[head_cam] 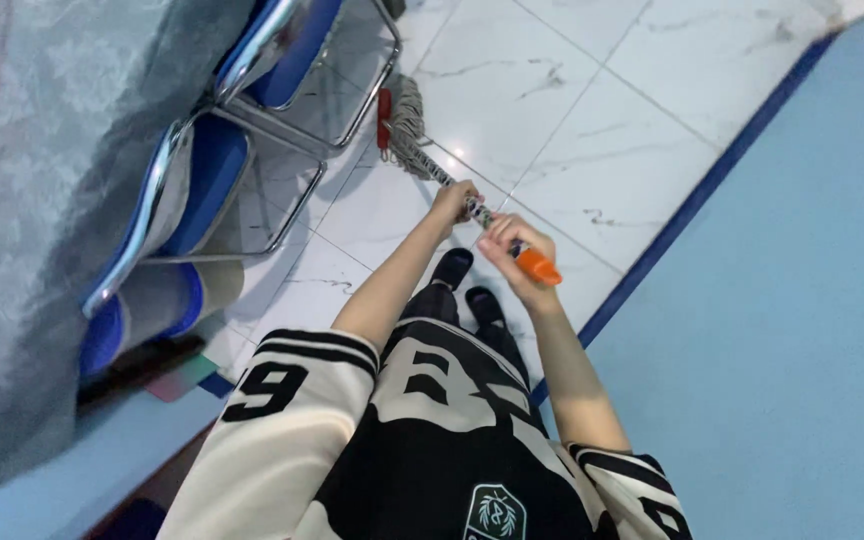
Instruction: Mopping the tiled floor of a house.
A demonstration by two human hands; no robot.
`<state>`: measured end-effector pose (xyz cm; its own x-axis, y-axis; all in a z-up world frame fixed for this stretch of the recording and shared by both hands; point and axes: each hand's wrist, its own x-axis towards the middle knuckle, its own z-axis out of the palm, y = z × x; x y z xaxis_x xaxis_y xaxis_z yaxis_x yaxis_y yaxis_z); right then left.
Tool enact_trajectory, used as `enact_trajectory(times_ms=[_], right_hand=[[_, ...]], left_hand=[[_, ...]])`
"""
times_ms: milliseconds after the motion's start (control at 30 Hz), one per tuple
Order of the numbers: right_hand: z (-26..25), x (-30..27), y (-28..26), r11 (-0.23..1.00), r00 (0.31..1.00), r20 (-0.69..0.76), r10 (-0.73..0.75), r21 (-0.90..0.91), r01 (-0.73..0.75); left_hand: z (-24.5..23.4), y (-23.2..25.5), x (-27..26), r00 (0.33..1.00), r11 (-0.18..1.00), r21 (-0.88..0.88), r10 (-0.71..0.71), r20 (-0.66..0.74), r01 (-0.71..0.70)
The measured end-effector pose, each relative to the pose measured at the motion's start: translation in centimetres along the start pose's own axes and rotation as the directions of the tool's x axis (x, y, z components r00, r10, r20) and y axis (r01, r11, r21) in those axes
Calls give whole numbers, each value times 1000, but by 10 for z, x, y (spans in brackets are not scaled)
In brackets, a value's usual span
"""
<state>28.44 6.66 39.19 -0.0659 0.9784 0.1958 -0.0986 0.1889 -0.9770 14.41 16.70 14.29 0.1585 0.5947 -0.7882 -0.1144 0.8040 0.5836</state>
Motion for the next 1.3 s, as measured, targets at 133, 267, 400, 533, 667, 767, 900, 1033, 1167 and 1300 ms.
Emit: enact_trajectory(times_ms=[133,267,400,533,667,767,900,1033,1167,1300], right_hand=[[-27,-9,1,999,991,-127,30,28,-27],[-50,-34,-12,998,968,-244,56,-27,-64],[-65,-62,-35,986,895,-444,33,-133,-102],[-89,-102,-41,975,797,-603,-5,-180,-130],[-101,-144,-55,973,654,-756,4,-147,-177],[-108,-173,-69,974,572,-820,-15,-142,-178],[-115,-213,-90,939,491,-867,-85,-234,-250],[-126,-252,-108,891,444,-882,-155,-319,-322],[-139,-285,-136,890,377,-908,-185,-318,-328],[-158,-334,-135,926,299,-917,-264,-327,-186]], left_hand=[[29,6,10,990,999,-3,-39,134,39],[72,-9,24,986,956,294,-31,166,-19],[134,-19,20,958,851,523,-105,267,-53],[201,-46,12,913,764,641,-206,353,-76],[251,-97,1,849,711,697,-312,426,-88],[287,-127,-22,789,702,705,-372,489,-105],[324,-165,-62,705,683,729,-491,511,-53],[350,-199,-96,586,714,691,-513,627,-115],[366,-234,-134,629,611,789,-593,503,-55],[362,-275,-158,661,729,669,-574,484,143]])
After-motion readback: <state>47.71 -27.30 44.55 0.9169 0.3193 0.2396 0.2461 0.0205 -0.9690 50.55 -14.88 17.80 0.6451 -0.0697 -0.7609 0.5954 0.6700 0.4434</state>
